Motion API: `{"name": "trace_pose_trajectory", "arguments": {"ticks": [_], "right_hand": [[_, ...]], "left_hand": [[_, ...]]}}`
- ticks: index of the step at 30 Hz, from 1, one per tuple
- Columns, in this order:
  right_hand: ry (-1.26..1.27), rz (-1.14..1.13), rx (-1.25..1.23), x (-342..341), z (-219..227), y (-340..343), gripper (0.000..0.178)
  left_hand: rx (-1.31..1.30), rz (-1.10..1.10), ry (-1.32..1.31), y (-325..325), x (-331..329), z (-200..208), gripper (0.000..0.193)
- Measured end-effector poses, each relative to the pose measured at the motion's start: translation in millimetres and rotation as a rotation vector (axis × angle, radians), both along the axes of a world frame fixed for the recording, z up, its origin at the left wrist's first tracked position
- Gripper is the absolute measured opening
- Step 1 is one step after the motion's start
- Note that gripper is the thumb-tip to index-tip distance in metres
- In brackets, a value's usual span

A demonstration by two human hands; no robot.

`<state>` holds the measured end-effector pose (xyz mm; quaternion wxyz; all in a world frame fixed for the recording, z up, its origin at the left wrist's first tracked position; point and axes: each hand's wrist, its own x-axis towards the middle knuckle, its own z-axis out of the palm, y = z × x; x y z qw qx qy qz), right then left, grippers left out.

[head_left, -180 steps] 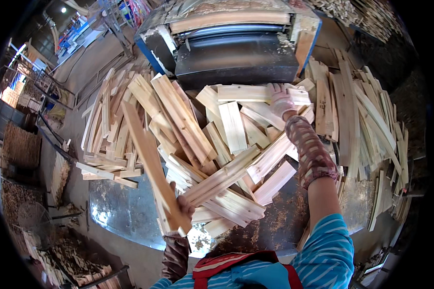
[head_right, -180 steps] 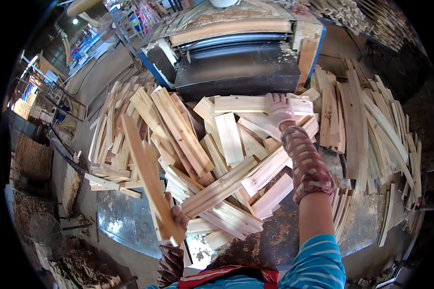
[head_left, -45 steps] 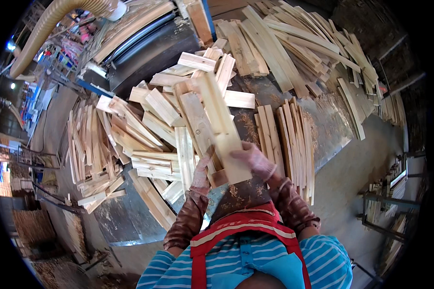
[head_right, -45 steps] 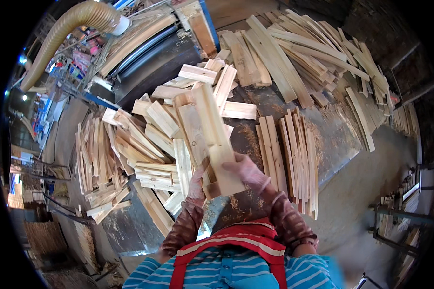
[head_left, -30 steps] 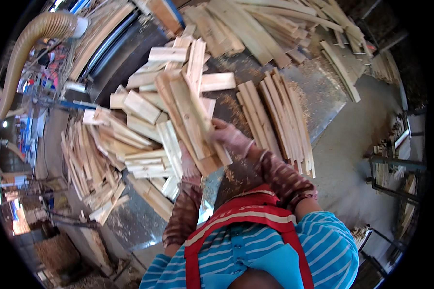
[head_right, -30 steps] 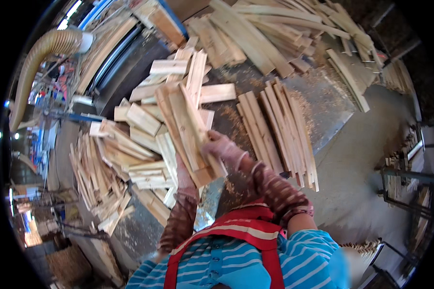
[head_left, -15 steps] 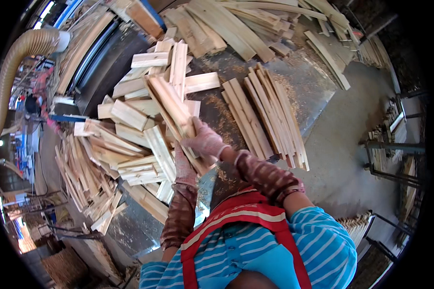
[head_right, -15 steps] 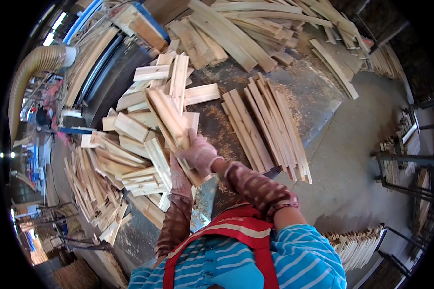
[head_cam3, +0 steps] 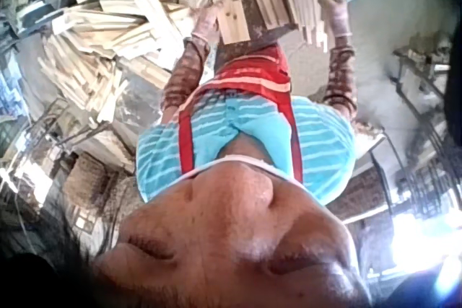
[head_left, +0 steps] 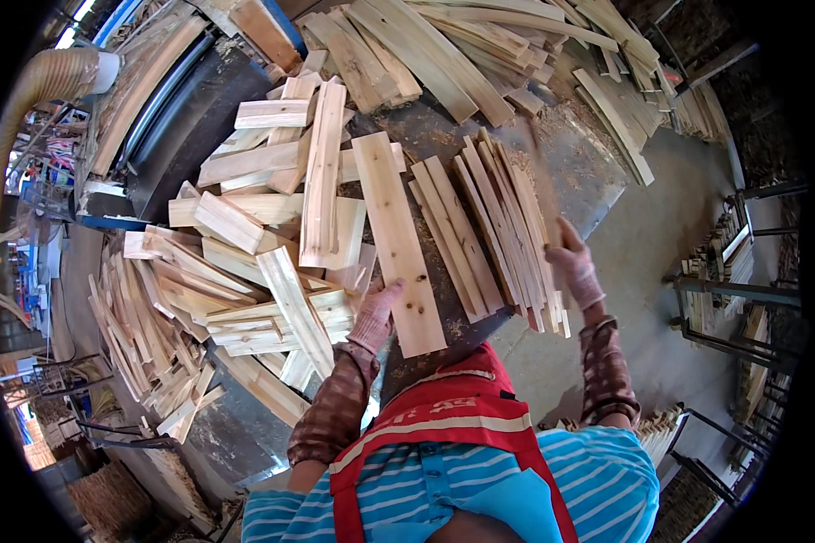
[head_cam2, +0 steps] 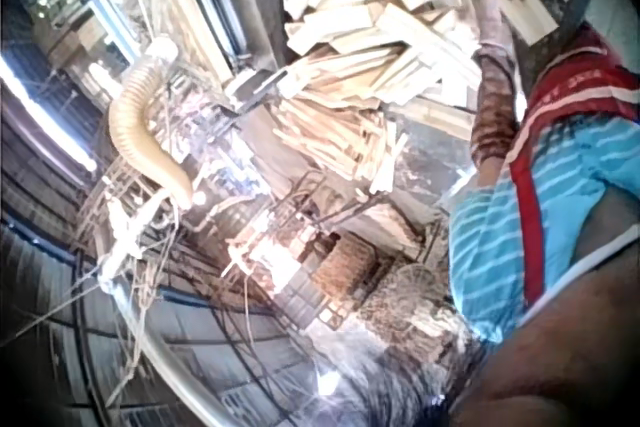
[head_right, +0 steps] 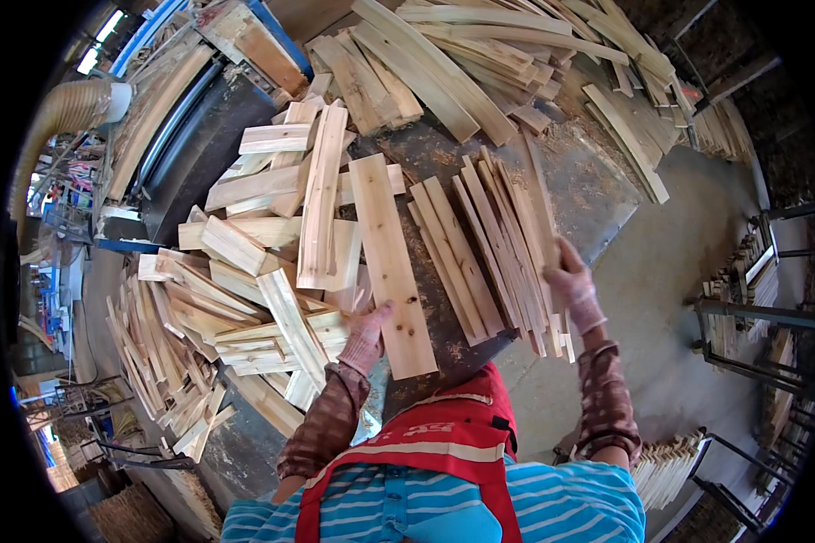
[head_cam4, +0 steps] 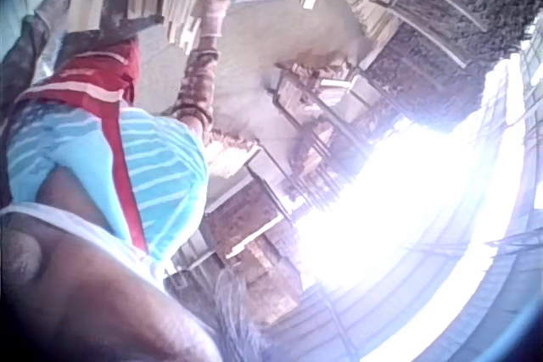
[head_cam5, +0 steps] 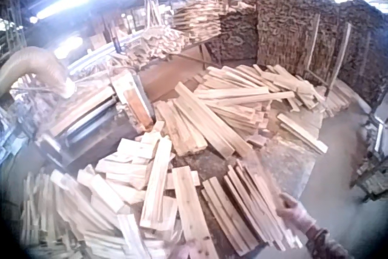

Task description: The person repeatedly picks up small wooden planks from a pile on a metal table, briefly inspects them, and places them into a neat stack. The person occasionally moves to a nearby rack to place a plank before returning to the table to continue sorting.

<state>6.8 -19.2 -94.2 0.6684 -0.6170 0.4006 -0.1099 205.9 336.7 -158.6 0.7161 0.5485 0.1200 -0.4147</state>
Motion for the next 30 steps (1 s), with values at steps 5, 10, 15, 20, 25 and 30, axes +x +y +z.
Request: {"name": "trace_pose_trajectory", "arguments": {"ticks": [5, 10, 15, 20, 25, 30], "right_hand": [[0.150, -0.033, 0.259, -47, -27, -54, 0.077], [0.005, 0.132, 0.361, -32, -63, -45, 0.069], [0.200, 0.189, 0.219, -23, -81, -51, 0.060], [0.569, 0.493, -0.504, 4, -52, -45, 0.056], [0.488, 0.280, -0.797, 15, -49, -28, 0.060], [-0.028, 0.204, -0.253, 61, -28, 39, 0.077]], "left_hand": [[0.058, -0.199, -0.076, -75, -32, -17, 0.028], [0.745, -0.563, -0.433, -136, -60, -41, 0.076], [0.626, -0.585, -0.356, -149, -51, -32, 0.056], [0.667, -0.303, -0.322, -162, -72, -19, 0.036], [0.318, -0.071, -0.087, -138, -69, -5, 0.029], [-0.028, 0.066, 0.046, -136, -75, 25, 0.034]]}}
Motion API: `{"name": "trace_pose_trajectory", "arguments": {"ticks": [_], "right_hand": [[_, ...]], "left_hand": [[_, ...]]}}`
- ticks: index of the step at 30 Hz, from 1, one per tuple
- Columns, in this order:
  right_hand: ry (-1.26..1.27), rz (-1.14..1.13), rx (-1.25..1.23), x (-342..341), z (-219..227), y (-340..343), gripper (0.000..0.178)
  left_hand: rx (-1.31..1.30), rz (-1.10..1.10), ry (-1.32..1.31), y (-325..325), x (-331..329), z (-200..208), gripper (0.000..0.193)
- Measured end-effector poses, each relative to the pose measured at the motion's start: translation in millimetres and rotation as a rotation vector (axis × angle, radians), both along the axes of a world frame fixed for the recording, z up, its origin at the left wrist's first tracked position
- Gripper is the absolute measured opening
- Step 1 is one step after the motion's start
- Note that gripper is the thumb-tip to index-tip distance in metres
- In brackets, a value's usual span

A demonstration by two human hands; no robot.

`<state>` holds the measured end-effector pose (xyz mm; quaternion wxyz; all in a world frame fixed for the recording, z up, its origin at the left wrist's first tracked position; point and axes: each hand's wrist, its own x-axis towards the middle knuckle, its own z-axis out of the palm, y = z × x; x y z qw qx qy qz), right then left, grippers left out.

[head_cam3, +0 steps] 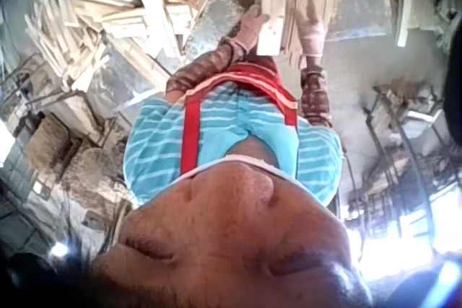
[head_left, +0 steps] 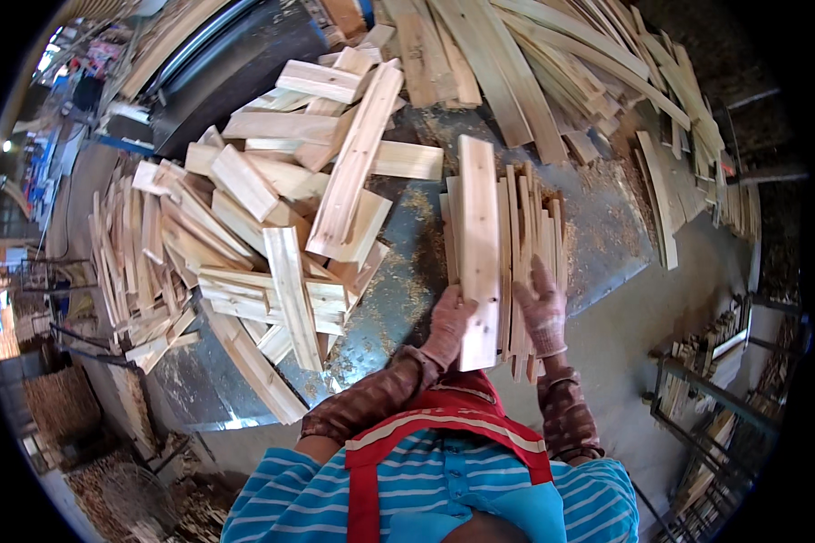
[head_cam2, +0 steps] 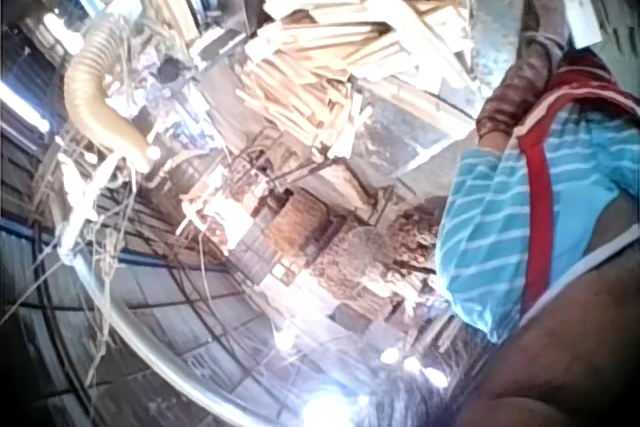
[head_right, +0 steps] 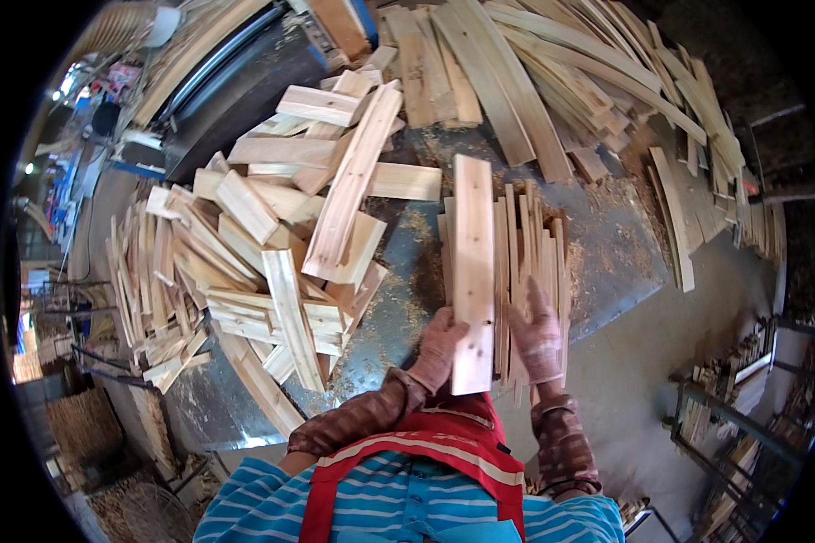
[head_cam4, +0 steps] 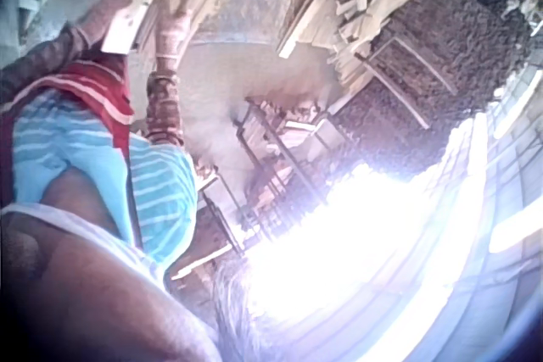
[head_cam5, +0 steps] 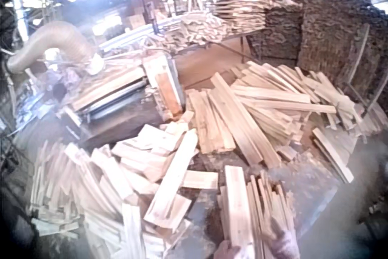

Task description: The person repeatedly picks up small wooden planks from a pile on a metal table, briefly inspects them, and places them into a neat stack. The person occasionally moves to a nearby rack to place a plank before returning to the table to continue sorting.

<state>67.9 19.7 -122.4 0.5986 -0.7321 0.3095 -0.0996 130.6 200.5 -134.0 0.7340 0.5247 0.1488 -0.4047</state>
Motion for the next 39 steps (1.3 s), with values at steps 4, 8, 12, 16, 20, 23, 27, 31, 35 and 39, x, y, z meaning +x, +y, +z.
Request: {"name": "trace_pose_trajectory", "arguments": {"ticks": [4, 8, 12, 16, 20, 23, 27, 31, 35, 39], "right_hand": [[0.198, 0.018, 0.278, 58, 70, 42, 0.095], [-0.046, -0.122, 0.086, 30, 36, -14, 0.094], [0.018, -0.195, -0.214, -26, -17, -119, 0.098], [0.459, -0.001, -0.380, -77, -68, -205, 0.071], [0.535, -0.005, -0.127, -93, -118, -237, 0.056], [0.602, 0.029, -0.118, -32, -71, -199, 0.055], [0.281, -0.077, -0.279, 22, -42, -135, 0.051], [-0.251, 0.426, -0.456, 103, 3, -10, 0.063], [-0.610, 0.931, -0.767, 180, 58, 155, 0.066], [-0.673, 1.122, -1.869, 230, 16, 283, 0.054]], "left_hand": [[0.052, -0.160, -0.357, -18, -7, -6, 0.052], [0.561, -0.570, -0.668, -11, 28, -12, 0.092], [0.723, -0.385, -0.351, -6, 39, -52, 0.119], [0.535, -0.246, -0.229, -30, 18, -69, 0.113], [0.249, -0.146, -0.205, -56, 15, -26, 0.076], [0.538, -0.337, -0.359, -63, 15, -50, 0.064], [0.551, -0.458, -0.320, -53, 26, -47, 0.060], [0.361, -0.658, -0.354, -14, 13, -51, 0.054], [0.270, -0.672, -0.516, 84, -19, -56, 0.031], [0.432, -0.630, -0.619, 193, -33, -37, 0.032]]}}
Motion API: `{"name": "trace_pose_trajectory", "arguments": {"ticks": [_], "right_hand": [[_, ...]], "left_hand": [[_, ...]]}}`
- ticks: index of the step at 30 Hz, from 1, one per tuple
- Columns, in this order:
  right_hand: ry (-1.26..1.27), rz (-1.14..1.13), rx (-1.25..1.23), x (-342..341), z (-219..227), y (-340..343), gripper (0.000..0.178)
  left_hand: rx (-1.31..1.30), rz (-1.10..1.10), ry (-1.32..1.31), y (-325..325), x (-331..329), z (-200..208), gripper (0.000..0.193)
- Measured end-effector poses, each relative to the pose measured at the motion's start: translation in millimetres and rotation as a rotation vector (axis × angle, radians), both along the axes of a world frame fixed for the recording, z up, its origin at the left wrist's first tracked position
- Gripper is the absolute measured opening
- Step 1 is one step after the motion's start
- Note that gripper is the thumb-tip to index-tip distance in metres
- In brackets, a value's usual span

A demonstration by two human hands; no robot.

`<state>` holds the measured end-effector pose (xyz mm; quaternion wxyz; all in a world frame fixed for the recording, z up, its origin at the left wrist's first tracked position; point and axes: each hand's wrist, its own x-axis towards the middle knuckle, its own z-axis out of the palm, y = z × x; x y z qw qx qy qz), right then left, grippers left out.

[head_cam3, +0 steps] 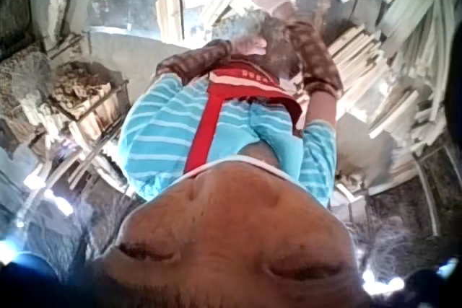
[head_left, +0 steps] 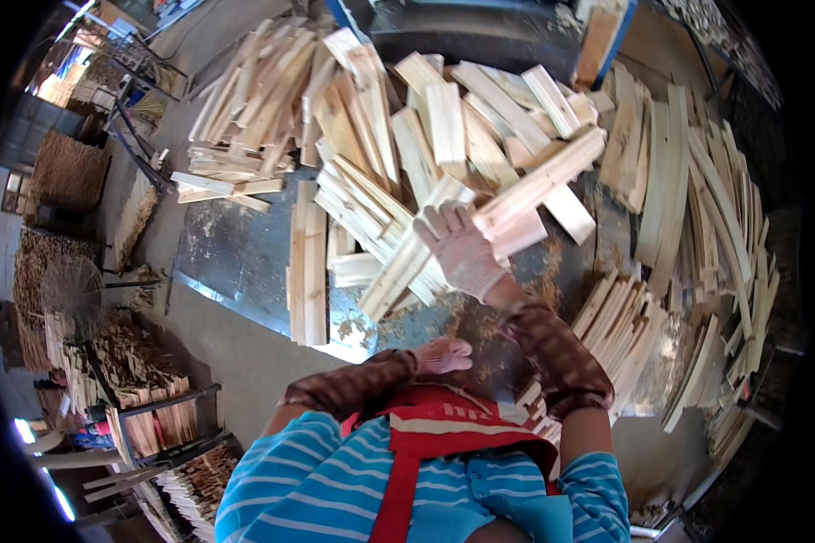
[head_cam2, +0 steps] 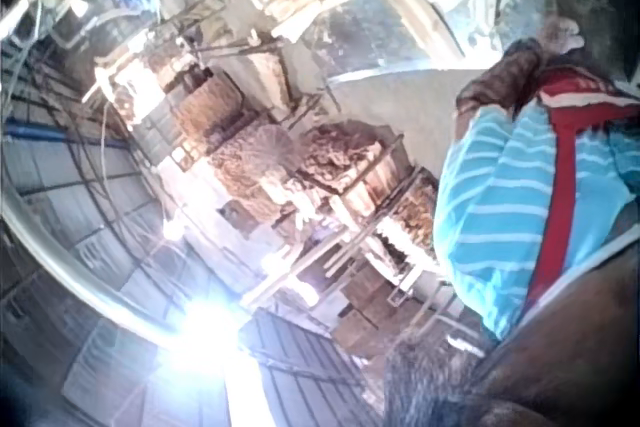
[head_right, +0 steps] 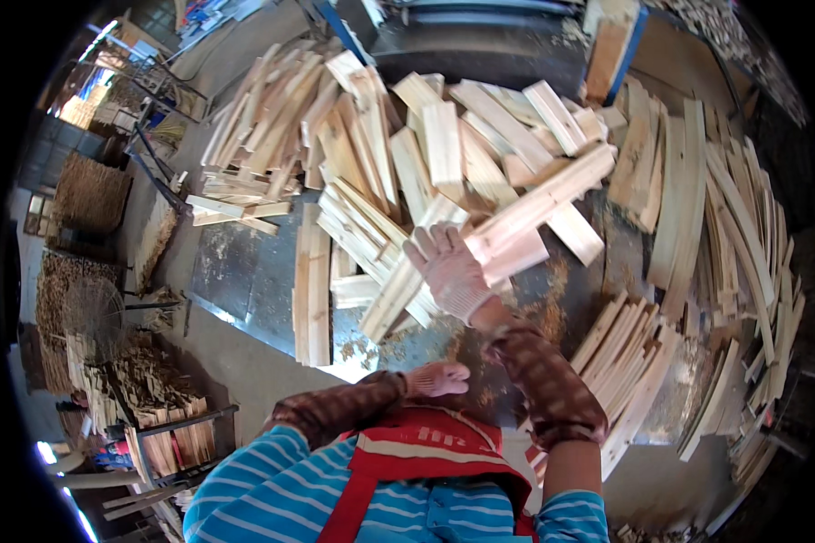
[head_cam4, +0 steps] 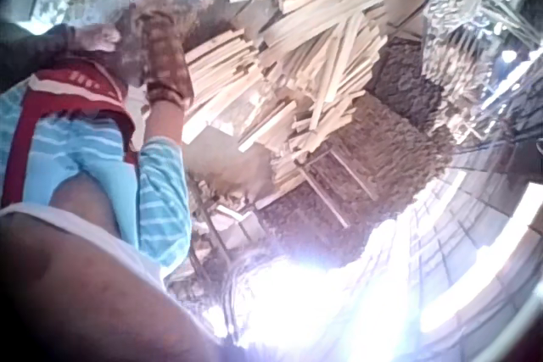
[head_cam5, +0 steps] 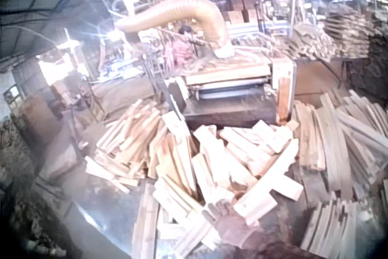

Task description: The person repeatedly picks up small wooden planks from a pile on a metal table, briefly inspects them, and places them into a neat stack. The person occasionally moves to a nearby rack to place a plank before returning to the table to continue sorting.

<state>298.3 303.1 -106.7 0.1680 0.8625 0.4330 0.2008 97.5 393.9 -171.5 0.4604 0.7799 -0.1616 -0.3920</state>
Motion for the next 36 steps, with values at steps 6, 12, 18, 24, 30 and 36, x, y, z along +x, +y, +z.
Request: {"name": "trace_pose_trajectory", "arguments": {"ticks": [6, 12, 18, 24, 30, 36], "right_hand": [[0.356, 0.072, -0.403, 38, 55, 55, 0.043], [1.006, -0.249, -0.201, 10, 137, -4, 0.057], [1.869, -0.614, 1.243, -52, 66, -121, 0.069], [2.022, -0.510, 2.155, -42, 58, -53, 0.083], [2.049, -0.469, 1.897, 15, 43, -2, 0.086], [1.850, -0.490, 2.107, 21, 36, 29, 0.051]], "left_hand": [[-0.499, 0.636, 0.243, 147, 40, 96, 0.041], [-0.199, 1.217, -0.385, 291, 176, 137, 0.067], [0.055, 1.277, -0.507, 355, 348, 127, 0.097], [0.554, 1.071, -0.255, 343, 431, 81, 0.100], [0.077, 1.249, -0.495, 318, 320, 52, 0.073], [-1.020, 1.239, 0.063, 238, 191, 117, 0.063]]}}
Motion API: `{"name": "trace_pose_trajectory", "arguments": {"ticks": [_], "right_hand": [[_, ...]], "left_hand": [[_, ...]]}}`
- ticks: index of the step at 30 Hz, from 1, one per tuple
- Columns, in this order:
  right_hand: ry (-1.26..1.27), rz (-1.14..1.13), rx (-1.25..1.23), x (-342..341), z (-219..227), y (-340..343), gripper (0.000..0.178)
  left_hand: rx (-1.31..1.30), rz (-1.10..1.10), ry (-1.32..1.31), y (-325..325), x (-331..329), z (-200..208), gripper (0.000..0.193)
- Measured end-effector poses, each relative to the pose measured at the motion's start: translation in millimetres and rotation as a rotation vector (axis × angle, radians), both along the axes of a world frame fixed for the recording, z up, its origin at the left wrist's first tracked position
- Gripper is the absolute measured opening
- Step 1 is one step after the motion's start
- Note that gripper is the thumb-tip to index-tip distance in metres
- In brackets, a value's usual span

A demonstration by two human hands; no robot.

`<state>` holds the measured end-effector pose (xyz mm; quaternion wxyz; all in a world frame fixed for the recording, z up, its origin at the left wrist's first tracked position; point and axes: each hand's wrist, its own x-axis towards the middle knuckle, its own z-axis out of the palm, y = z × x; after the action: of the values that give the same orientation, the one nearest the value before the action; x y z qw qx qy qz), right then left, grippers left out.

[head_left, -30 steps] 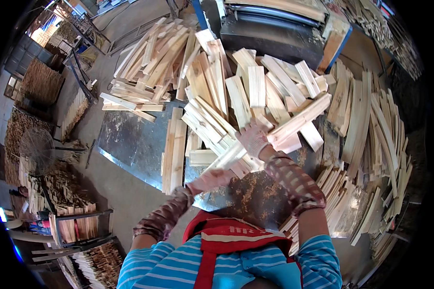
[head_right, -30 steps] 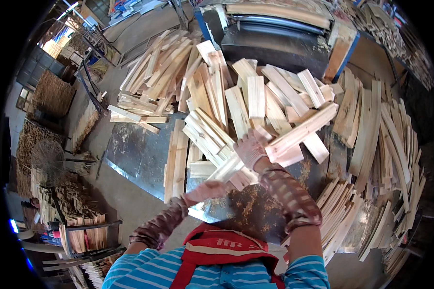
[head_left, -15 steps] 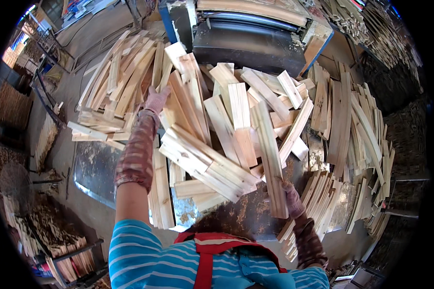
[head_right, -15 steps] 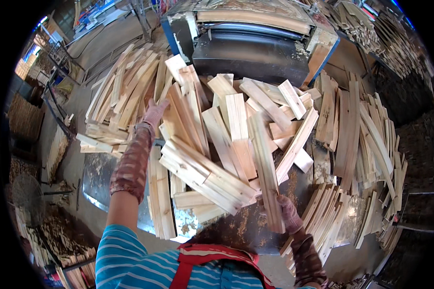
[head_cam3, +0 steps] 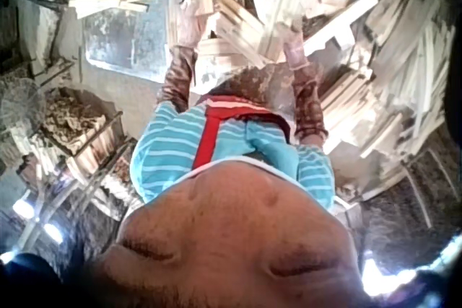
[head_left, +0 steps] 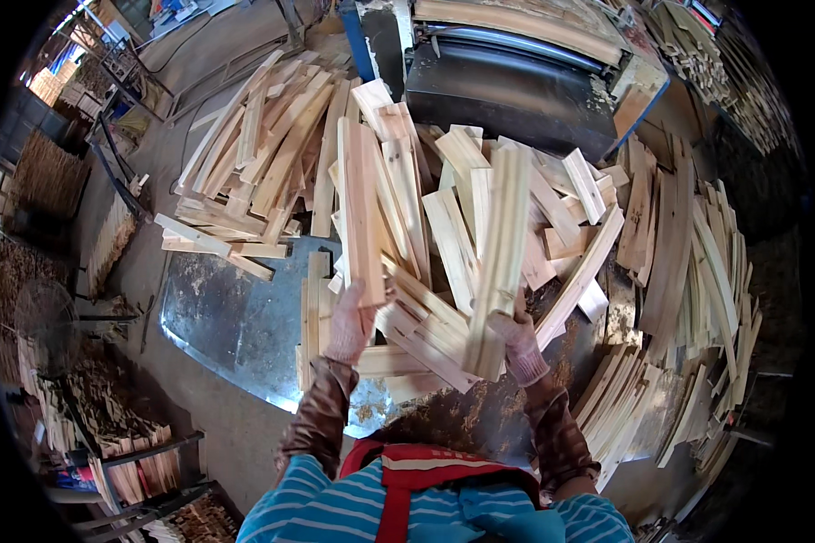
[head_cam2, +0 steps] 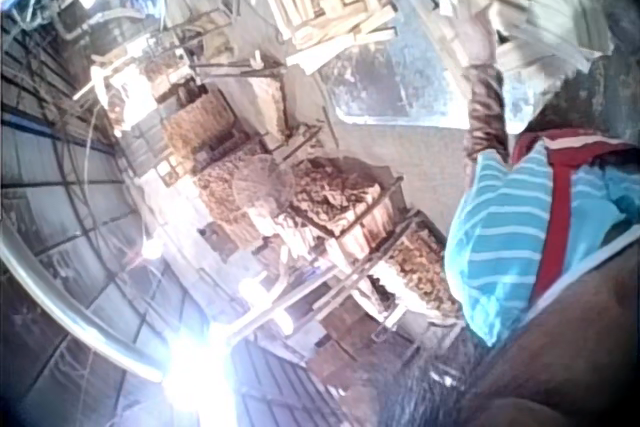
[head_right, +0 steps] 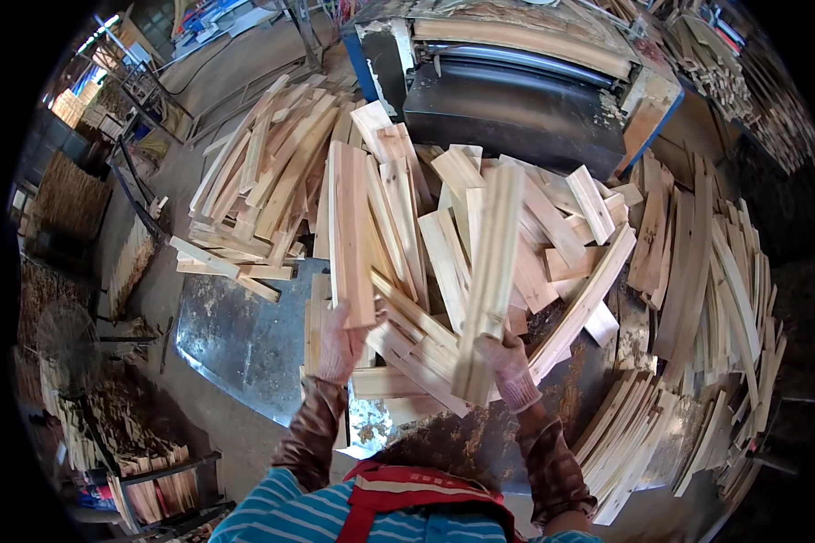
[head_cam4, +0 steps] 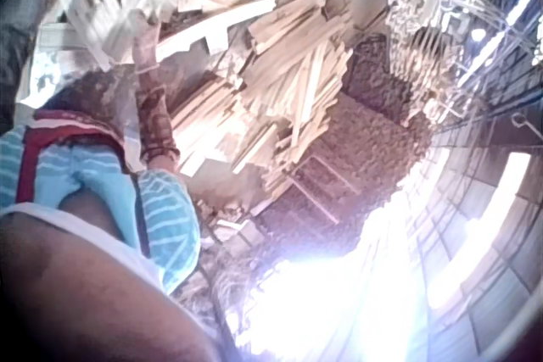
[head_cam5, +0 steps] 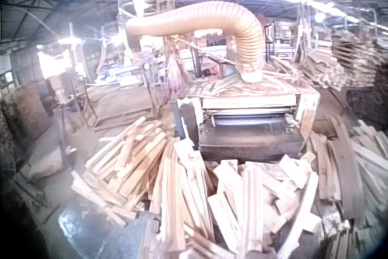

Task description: The person repeatedly picks up small wooden planks from a pile on a metal table, briefly inspects them, and places them into a neat stack. The person occasionally moves to a nearby rack to place a plank before returning to the table to continue sorting.

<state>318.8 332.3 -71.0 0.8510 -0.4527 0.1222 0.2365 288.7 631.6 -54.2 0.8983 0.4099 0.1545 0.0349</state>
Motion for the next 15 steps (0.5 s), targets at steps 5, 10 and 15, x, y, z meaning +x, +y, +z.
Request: {"name": "trace_pose_trajectory", "arguments": {"ticks": [5, 10, 15], "right_hand": [[-0.165, 0.033, -0.070, 4, 13, 24, 0.050], [-0.400, 0.052, -0.197, -12, 0, 12, 0.047], [0.122, -0.089, -0.018, -47, -19, -51, 0.057]], "left_hand": [[0.019, -0.157, 0.082, -50, -47, 6, 0.070], [0.376, -0.586, 0.121, -84, -50, -30, 0.054], [0.533, -0.332, -0.095, -18, 53, -55, 0.066]]}}
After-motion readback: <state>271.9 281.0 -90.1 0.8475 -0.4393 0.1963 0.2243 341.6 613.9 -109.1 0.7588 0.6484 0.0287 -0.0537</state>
